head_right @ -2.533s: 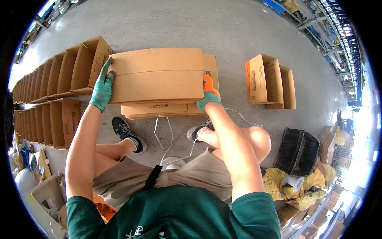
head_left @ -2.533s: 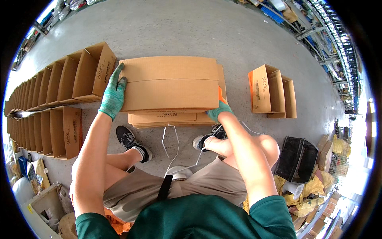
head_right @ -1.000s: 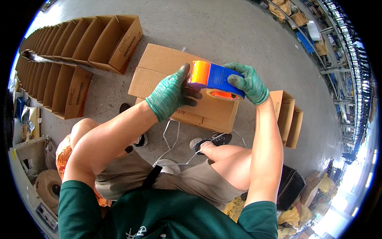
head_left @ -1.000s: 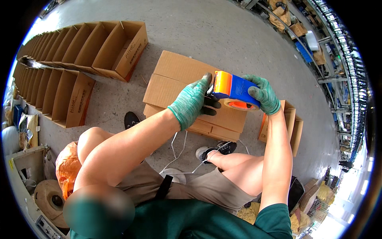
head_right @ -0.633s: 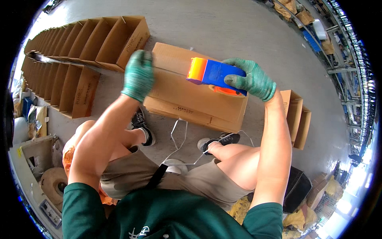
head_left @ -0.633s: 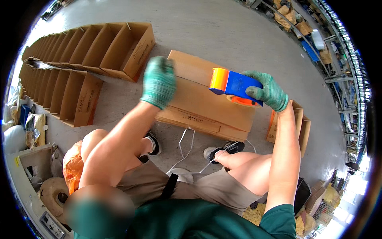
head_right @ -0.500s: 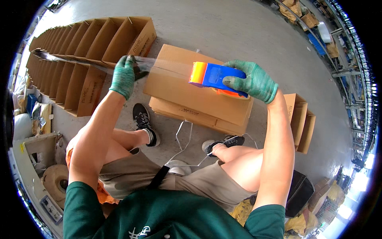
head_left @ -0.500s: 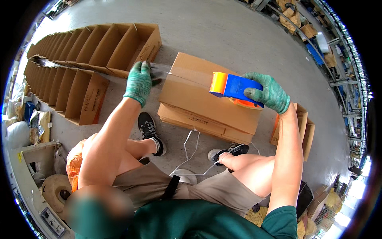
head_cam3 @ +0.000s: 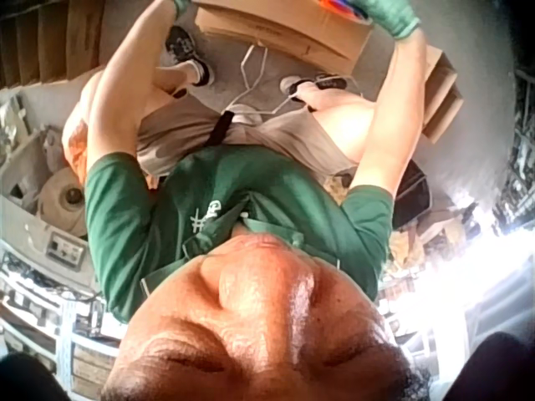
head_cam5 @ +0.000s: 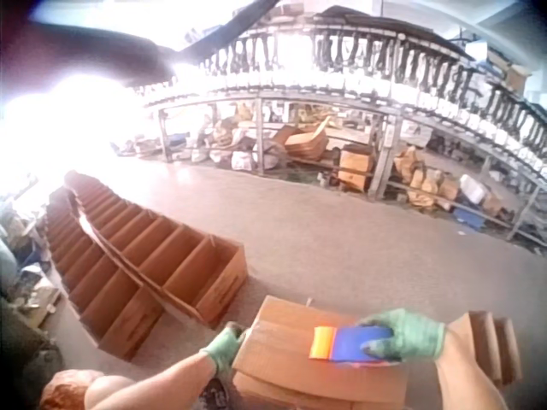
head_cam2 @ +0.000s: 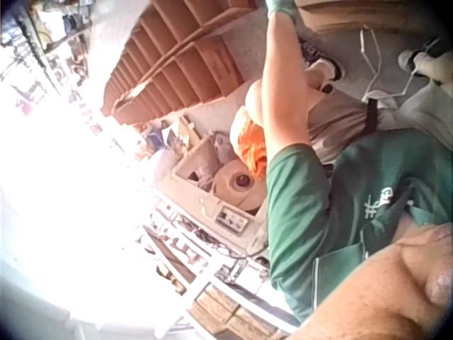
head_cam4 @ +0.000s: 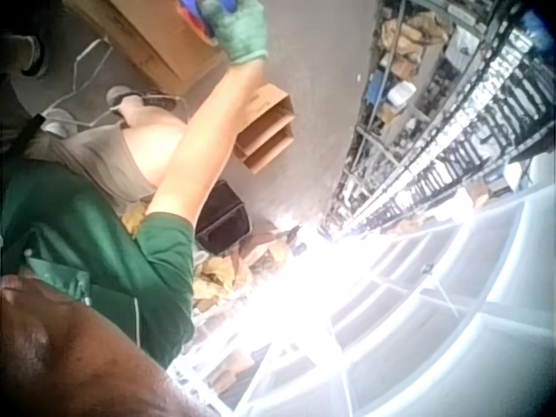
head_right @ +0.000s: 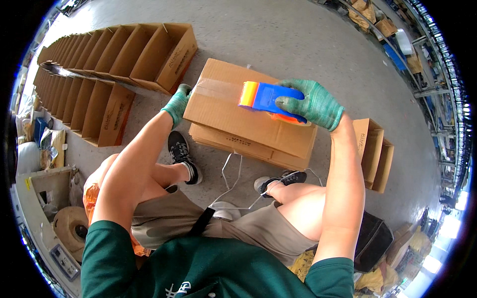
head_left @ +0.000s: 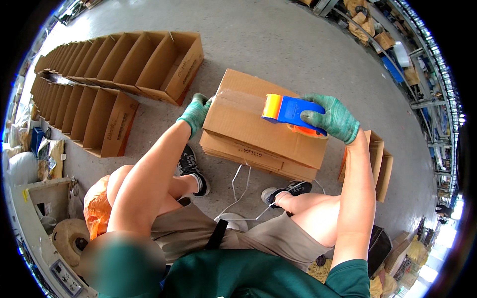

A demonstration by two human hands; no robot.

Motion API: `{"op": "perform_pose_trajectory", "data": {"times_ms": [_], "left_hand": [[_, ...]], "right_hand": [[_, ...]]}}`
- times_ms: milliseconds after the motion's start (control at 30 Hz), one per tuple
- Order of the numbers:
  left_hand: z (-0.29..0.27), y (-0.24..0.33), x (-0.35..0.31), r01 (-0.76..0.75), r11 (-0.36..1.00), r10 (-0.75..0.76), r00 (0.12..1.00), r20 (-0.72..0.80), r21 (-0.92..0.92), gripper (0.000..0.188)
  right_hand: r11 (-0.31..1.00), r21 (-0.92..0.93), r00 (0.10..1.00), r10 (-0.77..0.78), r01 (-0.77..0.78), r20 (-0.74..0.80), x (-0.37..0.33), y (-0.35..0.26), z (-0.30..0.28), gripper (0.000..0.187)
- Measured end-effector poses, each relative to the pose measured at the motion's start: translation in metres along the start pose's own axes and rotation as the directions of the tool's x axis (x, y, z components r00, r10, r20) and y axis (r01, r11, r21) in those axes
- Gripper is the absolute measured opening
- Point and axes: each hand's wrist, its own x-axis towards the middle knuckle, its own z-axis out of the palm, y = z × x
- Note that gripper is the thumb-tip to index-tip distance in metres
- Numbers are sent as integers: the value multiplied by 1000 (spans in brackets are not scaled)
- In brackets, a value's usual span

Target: The person sits on the floor and repeatedly assembles flat cardboard boxes into rectangular shapes. They use a handheld tape dispenser to seal the center seam of each box and then place the finished unit into a growing stack.

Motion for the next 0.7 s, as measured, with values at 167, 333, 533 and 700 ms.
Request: {"op": "perform_pose_trajectory", "data": {"times_ms": [167, 333, 533, 700], "left_hand": [[-4, 68, -21, -456, 849, 433, 890, -143, -268, 43], [-2, 77, -30, -430, 875, 455, 888, 70, -222, 38], [0, 81, -28, -398, 877, 430, 900, 70, -269, 37], [-4, 82, -29, -417, 876, 447, 891, 83, -241, 41]], "right_hand": [[997, 25, 997, 75, -75, 9, -9, 8, -5, 66], [994, 46, 994, 103, -104, 34, -6, -6, -9, 66], [935, -235, 961, 235, -265, -146, -102, 34, -79, 73], [835, -253, 872, 469, -489, -139, -191, 72, -145, 59]]}}
